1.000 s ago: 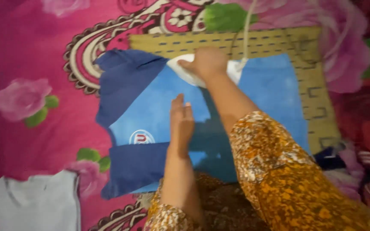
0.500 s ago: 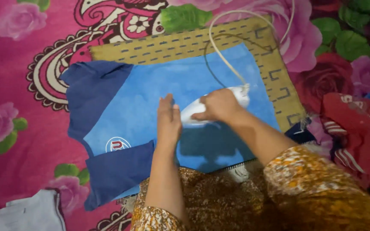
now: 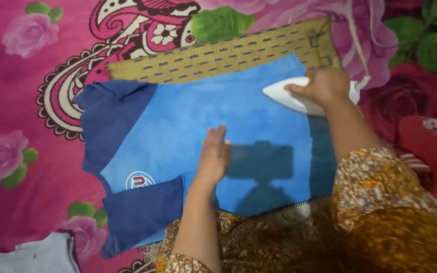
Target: Ironing and folding a blue t-shirt on a mat on the floor.
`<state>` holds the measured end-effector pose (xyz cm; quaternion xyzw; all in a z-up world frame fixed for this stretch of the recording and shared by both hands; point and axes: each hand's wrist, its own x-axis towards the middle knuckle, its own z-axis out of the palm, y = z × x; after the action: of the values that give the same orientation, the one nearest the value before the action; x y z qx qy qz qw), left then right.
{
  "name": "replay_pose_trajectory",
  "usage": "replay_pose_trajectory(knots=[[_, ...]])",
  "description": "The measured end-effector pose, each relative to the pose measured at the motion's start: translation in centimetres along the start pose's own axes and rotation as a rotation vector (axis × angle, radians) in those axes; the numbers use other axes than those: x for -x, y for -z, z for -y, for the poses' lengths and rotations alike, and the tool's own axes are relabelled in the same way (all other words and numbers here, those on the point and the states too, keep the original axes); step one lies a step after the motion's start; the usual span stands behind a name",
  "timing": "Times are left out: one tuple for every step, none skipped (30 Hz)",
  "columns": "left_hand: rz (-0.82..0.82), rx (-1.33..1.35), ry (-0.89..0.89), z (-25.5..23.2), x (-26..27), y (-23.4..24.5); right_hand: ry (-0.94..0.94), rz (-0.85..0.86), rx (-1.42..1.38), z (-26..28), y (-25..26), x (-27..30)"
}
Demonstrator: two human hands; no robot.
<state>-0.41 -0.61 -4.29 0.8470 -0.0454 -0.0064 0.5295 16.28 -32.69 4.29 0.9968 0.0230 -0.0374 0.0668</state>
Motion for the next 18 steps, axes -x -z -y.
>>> replay_pose_trajectory(knots=[[-0.002,-0.005,0.006,-0.3,-0.2,0.0,0.006,0.003,-0.005,0.0,-0.5,-1.3],[0.007,-0.014,-0.002,-0.5,-0.4,0.1,-0.033,0.016,0.021,0.0,-0.9,-2.7],[0.017,-0.023,-0.01,-0.8,-0.5,0.3,-0.072,0.03,0.048,0.2,-1.4,-4.0],[0.015,-0.024,-0.003,-0.6,-0.4,0.3,-0.066,0.034,0.047,0.6,-1.0,-4.3],[0.001,-0.015,0.011,-0.5,-0.2,0.5,-0.104,0.072,0.036,1.1,-0.7,-4.6],[-0.019,-0.004,0.019,-0.4,-0.4,0.6,-0.14,0.101,0.028,1.6,0.0,-5.3],[-0.028,-0.003,0.019,-0.1,-0.8,0.5,-0.133,0.096,0.03,1.3,-0.1,-5.5],[-0.058,0.002,0.03,0.2,-0.9,0.4,-0.017,0.04,0.026,1.3,-0.3,-5.5],[-0.088,0.007,0.041,0.6,-1.0,0.3,0.099,-0.014,0.022,1.2,-0.5,-5.5],[-0.097,0.005,0.049,0.7,-1.0,0.4,0.11,-0.012,0.021,2.2,-0.5,-5.1],[-0.105,-0.001,0.054,0.7,-0.9,0.3,0.195,-0.021,-0.009,3.1,-0.5,-4.7],[-0.109,-0.006,0.056,0.7,-1.0,0.2,0.274,-0.03,-0.04,3.8,-0.5,-4.2],[-0.113,-0.009,0.06,0.2,-1.1,0.5,0.28,-0.029,-0.042,5.1,-0.3,-4.6],[-0.093,-0.004,0.075,-0.2,-1.0,0.8,0.306,-0.043,-0.011,6.3,-0.3,-4.8],[-0.073,0.001,0.09,-0.7,-0.8,1.0,0.332,-0.057,0.02,7.6,-0.3,-5.0],[-0.075,-0.004,0.097,-1.0,-0.9,1.4,0.338,-0.053,0.014,9.0,0.0,-5.6],[-0.069,-0.003,0.112,-1.3,-0.9,1.8,0.315,-0.045,0.022,10.5,0.3,-6.1],[-0.063,0.002,0.125,-1.7,-1.0,2.1,0.291,-0.038,0.035,11.8,0.8,-6.6]])
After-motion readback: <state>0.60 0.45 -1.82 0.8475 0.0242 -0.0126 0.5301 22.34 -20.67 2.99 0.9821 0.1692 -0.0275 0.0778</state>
